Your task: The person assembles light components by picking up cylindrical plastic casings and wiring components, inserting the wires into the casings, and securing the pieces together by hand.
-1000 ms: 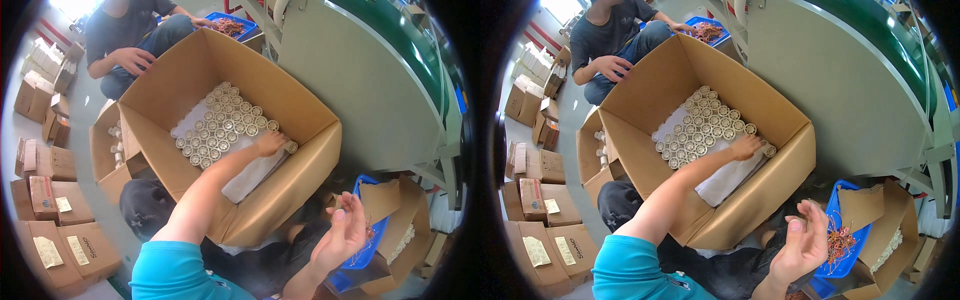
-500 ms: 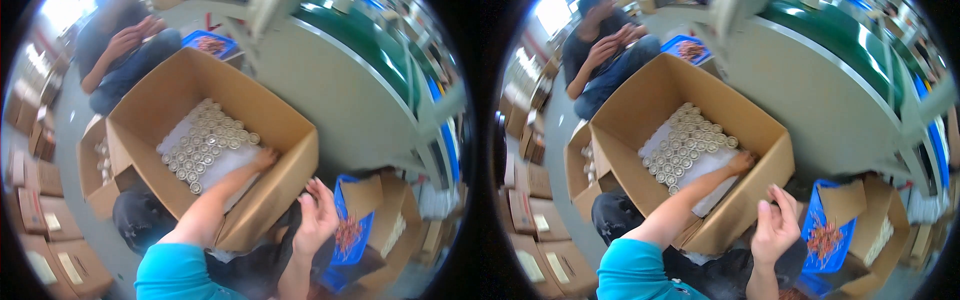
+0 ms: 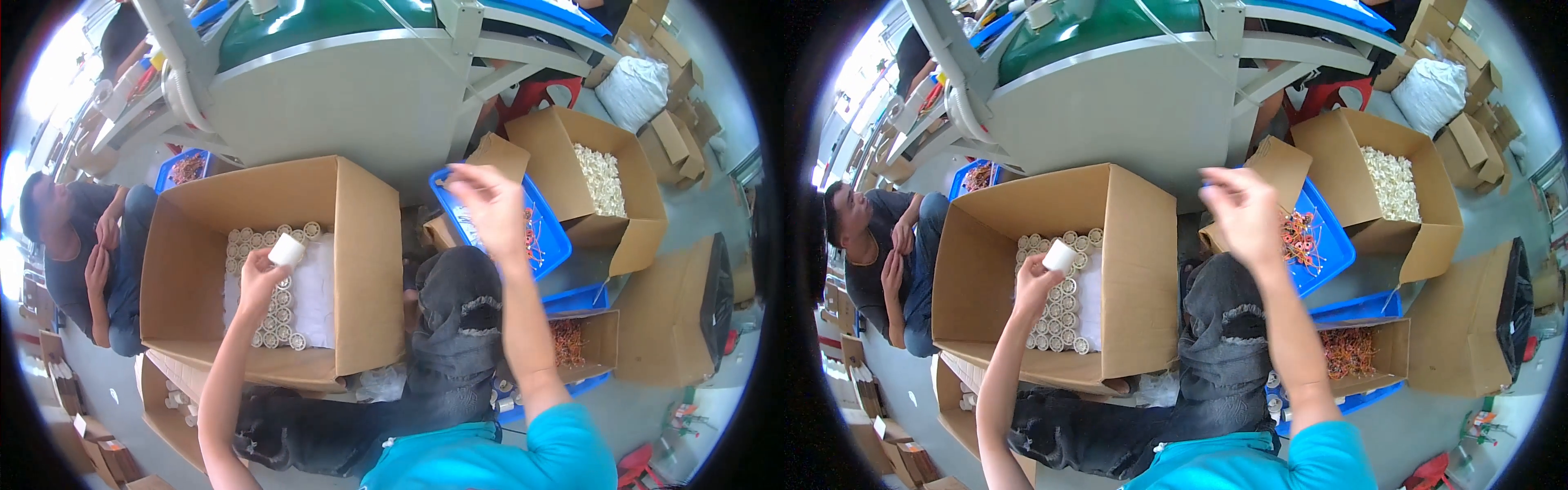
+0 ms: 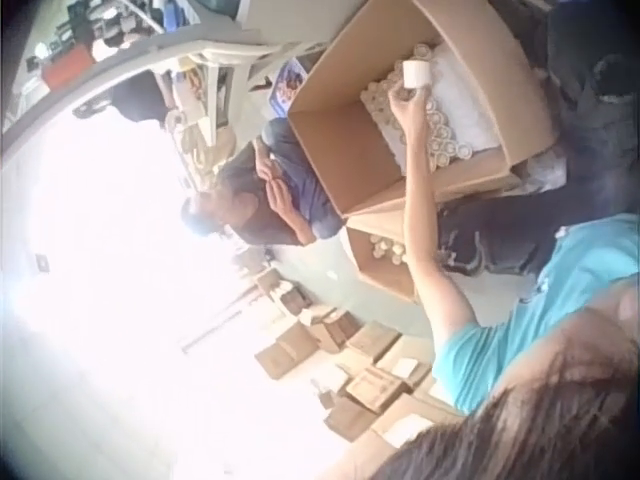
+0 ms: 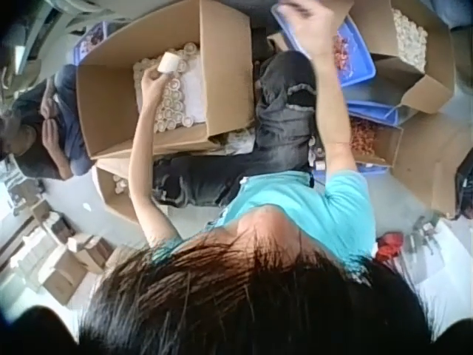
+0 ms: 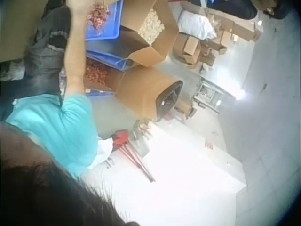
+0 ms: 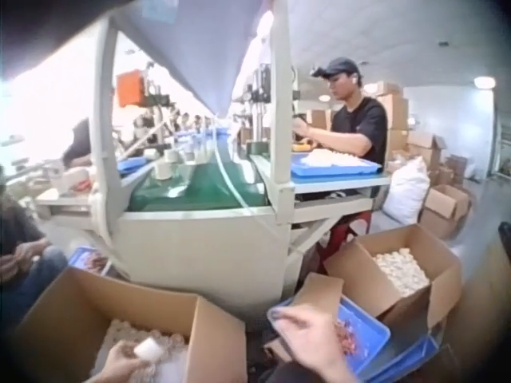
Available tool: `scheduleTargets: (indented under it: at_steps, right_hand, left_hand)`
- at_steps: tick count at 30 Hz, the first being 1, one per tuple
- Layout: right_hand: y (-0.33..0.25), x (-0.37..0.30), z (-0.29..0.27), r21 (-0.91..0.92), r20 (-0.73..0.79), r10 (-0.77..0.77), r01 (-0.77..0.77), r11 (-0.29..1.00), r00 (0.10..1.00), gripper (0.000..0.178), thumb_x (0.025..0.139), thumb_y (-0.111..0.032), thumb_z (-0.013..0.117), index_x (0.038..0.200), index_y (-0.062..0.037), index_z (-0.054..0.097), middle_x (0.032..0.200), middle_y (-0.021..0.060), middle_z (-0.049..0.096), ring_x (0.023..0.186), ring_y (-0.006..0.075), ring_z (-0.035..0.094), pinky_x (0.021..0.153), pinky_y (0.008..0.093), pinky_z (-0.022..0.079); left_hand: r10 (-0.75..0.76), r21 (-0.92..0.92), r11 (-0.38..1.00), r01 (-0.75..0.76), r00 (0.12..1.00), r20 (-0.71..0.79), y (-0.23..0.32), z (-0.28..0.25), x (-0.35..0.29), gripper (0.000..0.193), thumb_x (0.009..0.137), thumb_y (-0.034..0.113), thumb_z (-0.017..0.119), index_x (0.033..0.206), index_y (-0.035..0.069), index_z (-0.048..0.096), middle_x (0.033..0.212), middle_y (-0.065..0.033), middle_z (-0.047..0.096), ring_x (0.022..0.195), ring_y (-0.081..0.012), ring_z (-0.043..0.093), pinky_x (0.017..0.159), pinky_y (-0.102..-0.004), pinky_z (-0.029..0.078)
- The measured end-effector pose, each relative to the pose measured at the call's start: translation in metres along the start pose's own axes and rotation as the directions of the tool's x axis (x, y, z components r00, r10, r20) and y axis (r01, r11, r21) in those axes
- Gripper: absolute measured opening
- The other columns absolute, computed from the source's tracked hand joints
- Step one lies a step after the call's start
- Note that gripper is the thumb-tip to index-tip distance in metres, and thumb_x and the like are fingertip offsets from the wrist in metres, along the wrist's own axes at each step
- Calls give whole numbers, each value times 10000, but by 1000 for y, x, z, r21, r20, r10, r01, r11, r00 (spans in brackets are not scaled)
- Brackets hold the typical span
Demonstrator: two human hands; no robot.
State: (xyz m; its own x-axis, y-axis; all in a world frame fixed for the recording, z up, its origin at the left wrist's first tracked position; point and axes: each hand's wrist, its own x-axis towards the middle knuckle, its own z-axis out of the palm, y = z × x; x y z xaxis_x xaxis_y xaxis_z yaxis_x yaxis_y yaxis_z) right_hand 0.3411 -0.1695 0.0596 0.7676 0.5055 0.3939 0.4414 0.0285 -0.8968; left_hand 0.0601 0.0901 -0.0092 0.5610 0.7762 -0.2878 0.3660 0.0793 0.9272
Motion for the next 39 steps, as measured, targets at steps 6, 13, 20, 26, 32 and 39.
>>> scheduleTargets:
  at_steps: [6, 13, 20, 26, 32, 39]
  right_hand:
    - [136, 27, -104, -652, -26, 261, -215, 727, 965, 287, 761, -93, 709, 1034, -8, 736, 920, 252, 705, 840, 340, 715, 812, 397, 559]
    - [190, 18, -73, -913, 0, 361, -147, 380, 933, 319, 773, -250, 690, 958, 9, 692, 971, 269, 687, 930, 410, 677, 772, 504, 529]
    - [158, 11, -90, -883, -105, 224, -194, 428, 969, 285, 825, -181, 697, 1058, -15, 687, 978, 244, 690, 965, 407, 668, 794, 477, 533]
    - [123, 37, -120, -844, -205, -293, -17, 537, 934, 268, 903, -97, 652, 1155, -8, 679, 1039, 169, 639, 882, 287, 654, 788, 381, 533]
    - [3, 16, -34, -71, -436, -223, 214, 974, 872, 216, 950, -75, 624, 1137, 24, 665, 996, 77, 665, 852, 149, 638, 735, 275, 527]
    - [-71, -60, 137, 278, 834, 182, -681, 678, 522, 263, 932, -8, 611, 1168, 108, 618, 1043, 163, 687, 881, 194, 673, 777, 295, 565]
  left_hand:
    - [81, -566, 821, 74, 966, 245, 17, 23, -82, 632, 695, -28, 769, 1264, -10, 496, 1091, -108, 615, 981, -203, 635, 970, -383, 518]
    - [159, -469, 883, -23, 954, 253, -13, 18, -93, 543, 687, 62, 850, 1168, 32, 601, 1034, -33, 629, 987, -148, 607, 889, -309, 486]
    - [166, -602, 798, -36, 973, 161, -11, 26, -94, 477, 817, 275, 786, 1164, 50, 548, 1056, -38, 579, 956, -137, 560, 799, -310, 487]
    - [255, -543, 832, -116, 949, 187, -8, 15, -105, 658, 791, 282, 817, 1296, 7, 497, 1160, -72, 578, 1083, -156, 552, 933, -318, 464]
    - [302, -444, 880, -170, 921, 246, -3, 22, -93, 683, 752, 297, 849, 1288, 21, 529, 1132, -51, 605, 1077, -152, 560, 974, -320, 444]
    - [548, -392, 810, -436, 800, 243, 7, -2, -105, 697, 773, 267, 826, 1359, 31, 532, 1209, -54, 642, 1104, -146, 593, 1015, -317, 441]
